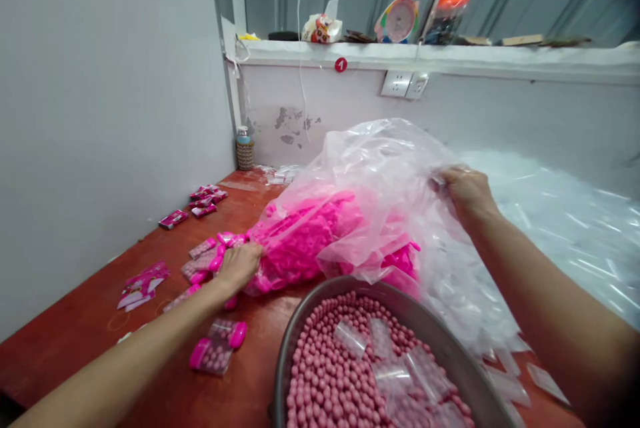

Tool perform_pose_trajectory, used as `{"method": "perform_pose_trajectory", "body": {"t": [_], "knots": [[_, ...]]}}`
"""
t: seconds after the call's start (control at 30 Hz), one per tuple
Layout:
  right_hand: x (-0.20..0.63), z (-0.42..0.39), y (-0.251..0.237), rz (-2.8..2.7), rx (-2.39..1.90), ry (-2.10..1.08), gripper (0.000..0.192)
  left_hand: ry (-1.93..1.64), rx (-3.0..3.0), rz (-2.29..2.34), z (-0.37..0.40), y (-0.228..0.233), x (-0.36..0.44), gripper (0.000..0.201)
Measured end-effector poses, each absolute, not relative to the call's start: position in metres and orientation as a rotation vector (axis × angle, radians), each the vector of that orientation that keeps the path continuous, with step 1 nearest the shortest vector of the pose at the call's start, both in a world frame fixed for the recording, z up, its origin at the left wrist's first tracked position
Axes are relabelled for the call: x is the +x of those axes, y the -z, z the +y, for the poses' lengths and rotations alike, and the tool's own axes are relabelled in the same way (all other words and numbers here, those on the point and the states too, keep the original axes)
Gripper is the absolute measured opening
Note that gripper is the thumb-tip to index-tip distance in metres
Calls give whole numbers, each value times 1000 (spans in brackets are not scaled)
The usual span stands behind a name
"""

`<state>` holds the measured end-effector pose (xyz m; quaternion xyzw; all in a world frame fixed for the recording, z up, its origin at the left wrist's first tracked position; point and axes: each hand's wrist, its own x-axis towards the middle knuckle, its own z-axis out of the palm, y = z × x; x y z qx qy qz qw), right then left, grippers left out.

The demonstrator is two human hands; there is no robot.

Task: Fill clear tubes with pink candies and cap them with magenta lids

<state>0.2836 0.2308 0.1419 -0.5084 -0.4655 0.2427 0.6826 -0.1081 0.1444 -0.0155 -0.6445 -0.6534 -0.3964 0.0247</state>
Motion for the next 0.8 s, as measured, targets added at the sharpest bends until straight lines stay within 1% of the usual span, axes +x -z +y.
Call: {"method": "perform_pose_trajectory", "body": {"t": [0.1,0.17,0.2,0.3,0.37,0.43,0.47,0.53,0.6,0.7,0.8], "knots": [[290,231,-136,-996,-1136,-579,18,1022,-2150,-1955,175,-26,-106,38],[294,233,-132,-964,-1126,-608,17,976,-2168,-1903,199,-69,-98,43],[296,234,-129,-948,-1120,-622,17,963,-2176,-1869,211,-93,-90,42],[305,237,-120,-904,-1110,-656,15,959,-2180,-1757,242,-166,-51,27],[312,237,-113,-884,-1105,-672,13,971,-2191,-1674,255,-209,-14,25],[321,236,-106,-865,-1102,-680,12,1000,-2212,-1550,261,-244,26,30],[325,235,-102,-849,-1102,-680,12,1025,-2212,-1493,262,-257,45,32],[335,232,-94,-810,-1104,-677,12,1089,-2171,-1295,261,-276,79,18],[344,231,-86,-782,-1110,-680,13,1028,-2142,-1251,259,-287,103,13],[357,230,-73,-772,-1128,-702,10,915,-2130,-1276,256,-298,113,13],[368,231,-62,-752,-1142,-717,9,838,-2126,-1215,253,-311,99,18]]}}
